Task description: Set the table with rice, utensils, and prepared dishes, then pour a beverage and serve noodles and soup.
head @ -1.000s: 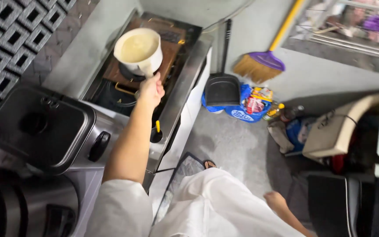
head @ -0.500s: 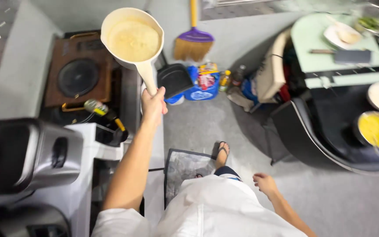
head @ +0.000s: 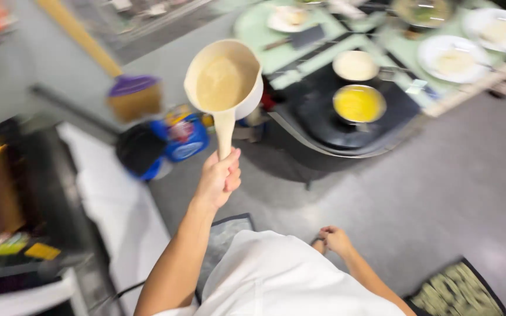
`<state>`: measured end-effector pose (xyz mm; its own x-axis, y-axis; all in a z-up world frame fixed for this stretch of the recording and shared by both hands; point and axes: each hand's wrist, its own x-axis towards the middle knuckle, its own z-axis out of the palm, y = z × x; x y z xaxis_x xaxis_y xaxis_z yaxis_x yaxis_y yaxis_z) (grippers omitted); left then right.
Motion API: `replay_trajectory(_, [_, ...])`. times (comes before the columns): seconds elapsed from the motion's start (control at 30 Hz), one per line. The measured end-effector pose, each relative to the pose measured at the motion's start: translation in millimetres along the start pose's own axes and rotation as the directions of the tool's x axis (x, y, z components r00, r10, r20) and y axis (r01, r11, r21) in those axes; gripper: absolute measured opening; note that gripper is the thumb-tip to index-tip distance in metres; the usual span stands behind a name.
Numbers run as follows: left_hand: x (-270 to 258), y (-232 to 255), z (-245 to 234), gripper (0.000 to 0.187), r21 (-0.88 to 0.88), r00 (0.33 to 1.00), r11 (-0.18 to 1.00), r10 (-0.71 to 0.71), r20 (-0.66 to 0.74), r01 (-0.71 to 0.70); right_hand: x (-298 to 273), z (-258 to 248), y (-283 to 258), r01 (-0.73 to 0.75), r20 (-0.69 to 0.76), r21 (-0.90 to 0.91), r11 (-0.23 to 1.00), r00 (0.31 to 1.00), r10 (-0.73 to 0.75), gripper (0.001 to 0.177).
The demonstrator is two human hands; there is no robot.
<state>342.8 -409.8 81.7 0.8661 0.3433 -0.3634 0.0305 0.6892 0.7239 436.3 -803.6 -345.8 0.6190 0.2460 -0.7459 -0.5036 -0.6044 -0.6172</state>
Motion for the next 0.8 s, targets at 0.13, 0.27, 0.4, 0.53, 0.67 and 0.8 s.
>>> replay_trajectory(0.13, [30.1, -56.4, 96.3, 0.013, -0.008, 0.987, 0.991, -0.136, 0.085, 0.137, -3.6, -101.9, 53.4, -0.106, -0.097, -0.015, 0.994, 0.99, 0.104, 0.022])
replay_trajectory(0.27, [55.4, -100.4, 169.2, 0.014, 0.124, 0.938, 0.937, -0.338, 0.079, 0.328, -6.8, -204.5, 92.4, -0.17, -0.179, 0.113, 0.979, 0.966, 0.188, 0.022])
replay_trajectory(0.4, [71.7, -128.2, 225.1, 0.014, 0.356, 0.87, 0.825, -0.49, 0.061, 0.44, -1.8, -284.2, 132.0, -0.087, -0.237, 0.404, 0.911, 0.952, 0.196, 0.022])
replay_trajectory(0.53, [96.2, -156.2, 270.0, 0.02, 0.568, 0.856, 0.722, -0.514, 0.057, 0.396, -39.3, -309.7, 84.3, -0.089, -0.322, 0.481, 0.872, 0.907, 0.271, 0.023])
replay_trajectory(0.67, [128.6, -178.2, 311.1, 0.021, 0.689, 0.846, 0.636, -0.529, 0.061, 0.348, -35.3, -304.2, 65.7, -0.101, -0.272, 0.573, 0.814, 0.913, 0.304, 0.026])
replay_trajectory(0.8, [170.3, -203.0, 340.9, 0.02, 0.645, 0.818, 0.704, -0.536, 0.209, 0.297, -11.1, -307.7, 55.8, -0.056, -0.217, 0.627, 0.777, 0.945, 0.243, 0.031])
